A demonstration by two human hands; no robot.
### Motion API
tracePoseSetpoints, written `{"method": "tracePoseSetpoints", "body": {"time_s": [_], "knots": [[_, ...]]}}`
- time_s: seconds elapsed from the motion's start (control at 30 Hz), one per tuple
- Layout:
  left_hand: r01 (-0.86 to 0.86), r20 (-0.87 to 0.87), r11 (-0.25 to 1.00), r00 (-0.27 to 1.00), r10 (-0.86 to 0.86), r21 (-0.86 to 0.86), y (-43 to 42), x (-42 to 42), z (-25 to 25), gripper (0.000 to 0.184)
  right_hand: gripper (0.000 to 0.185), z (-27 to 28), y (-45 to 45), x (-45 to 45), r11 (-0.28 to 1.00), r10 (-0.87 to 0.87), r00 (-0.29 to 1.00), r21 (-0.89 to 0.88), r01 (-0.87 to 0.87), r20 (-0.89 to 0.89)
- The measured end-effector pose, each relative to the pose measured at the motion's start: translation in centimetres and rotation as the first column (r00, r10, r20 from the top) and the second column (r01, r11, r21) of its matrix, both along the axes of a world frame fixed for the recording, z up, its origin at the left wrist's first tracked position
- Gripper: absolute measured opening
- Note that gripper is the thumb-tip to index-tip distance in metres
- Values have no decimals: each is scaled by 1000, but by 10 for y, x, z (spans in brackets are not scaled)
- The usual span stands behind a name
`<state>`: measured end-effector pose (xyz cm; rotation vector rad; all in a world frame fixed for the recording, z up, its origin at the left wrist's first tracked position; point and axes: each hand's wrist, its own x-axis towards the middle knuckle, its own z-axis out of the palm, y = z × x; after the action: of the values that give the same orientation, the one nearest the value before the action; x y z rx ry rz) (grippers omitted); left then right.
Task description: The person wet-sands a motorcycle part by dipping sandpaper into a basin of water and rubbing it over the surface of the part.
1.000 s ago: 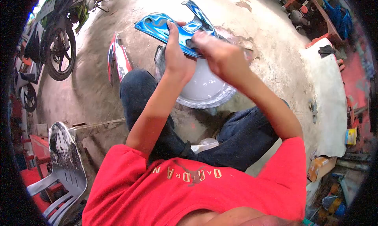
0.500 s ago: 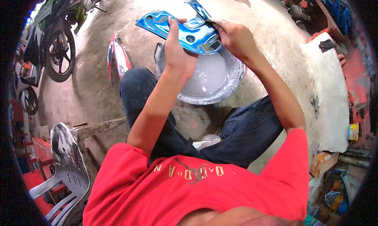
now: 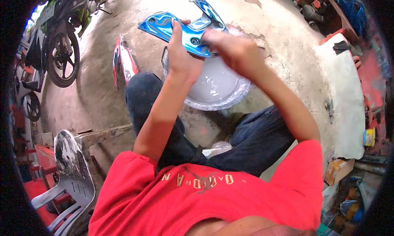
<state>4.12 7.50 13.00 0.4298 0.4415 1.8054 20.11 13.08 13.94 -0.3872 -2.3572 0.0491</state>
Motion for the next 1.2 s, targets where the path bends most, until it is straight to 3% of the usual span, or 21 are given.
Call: {"method": "tracePoseSetpoints", "body": {"time_s": [0.03,0.07,0.13,0.23,0.33,0.37,0.47,0.53,0.6,0.63,0.67,0.73,0.8,0.87,0.93,0.97,1.07,1.13,1.2], "knots": [[-16,44,999,999,18,-35,-1,3,5,32,34,5,15,3,981,-147,983,-113,159,108],[-13,64,999,998,16,-40,-3,3,8,32,33,11,26,7,904,-214,960,-337,264,178],[-5,102,999,995,10,-51,-5,3,11,31,34,8,16,7,984,-140,990,-114,140,6],[-5,22,999,1000,6,-38,-4,-6,2,34,34,13,-25,-6,993,45,999,110,-46,10],[-4,52,1000,999,5,-12,-7,0,7,34,32,13,17,7,977,-149,987,-145,156,60],[18,90,998,996,-12,-63,-8,1,11,34,30,16,26,11,918,-268,942,-243,313,199],[63,102,998,993,-61,-14,-3,-5,1,34,32,6,-6,0,993,-95,995,71,94,14],[27,64,999,998,-24,-39,-3,-3,3,35,37,11,-29,-9,984,71,997,166,-69,-5],[58,82,998,995,-58,-2,-1,-1,2,35,34,8,-5,0,995,-33,999,100,31,23],[51,112,998,993,-47,-32,-3,2,6,36,33,10,10,3,982,-188,978,-10,189,90],[61,102,998,993,-58,-26,-2,4,6,33,33,20,21,6,892,-316,900,-230,390,301],[89,79,996,993,-87,-20,-3,6,6,28,34,19,21,9,928,-300,918,-143,344,259],[61,29,997,998,-60,-51,-2,6,5,29,35,8,-15,0,988,-140,990,68,137,32],[24,-87,996,996,-32,-91,-2,-1,0,30,38,9,-29,-5,989,46,998,141,-51,38],[82,26,996,996,-82,-22,-1,4,5,29,37,9,-1,6,999,26,1000,20,-25,-6],[75,40,996,996,-74,-46,-2,7,10,29,35,12,11,15,983,-146,985,-97,154,88],[106,64,993,993,-102,-51,-6,11,16,29,32,21,13,25,956,-238,964,-149,254,116],[175,52,984,983,-176,31,-2,7,11,29,32,12,-13,18,994,-91,996,58,91,-6],[286,-8,947,958,-288,146,2,-5,-5,29,34,13,-25,18,995,-58,998,88,54,38]]}}
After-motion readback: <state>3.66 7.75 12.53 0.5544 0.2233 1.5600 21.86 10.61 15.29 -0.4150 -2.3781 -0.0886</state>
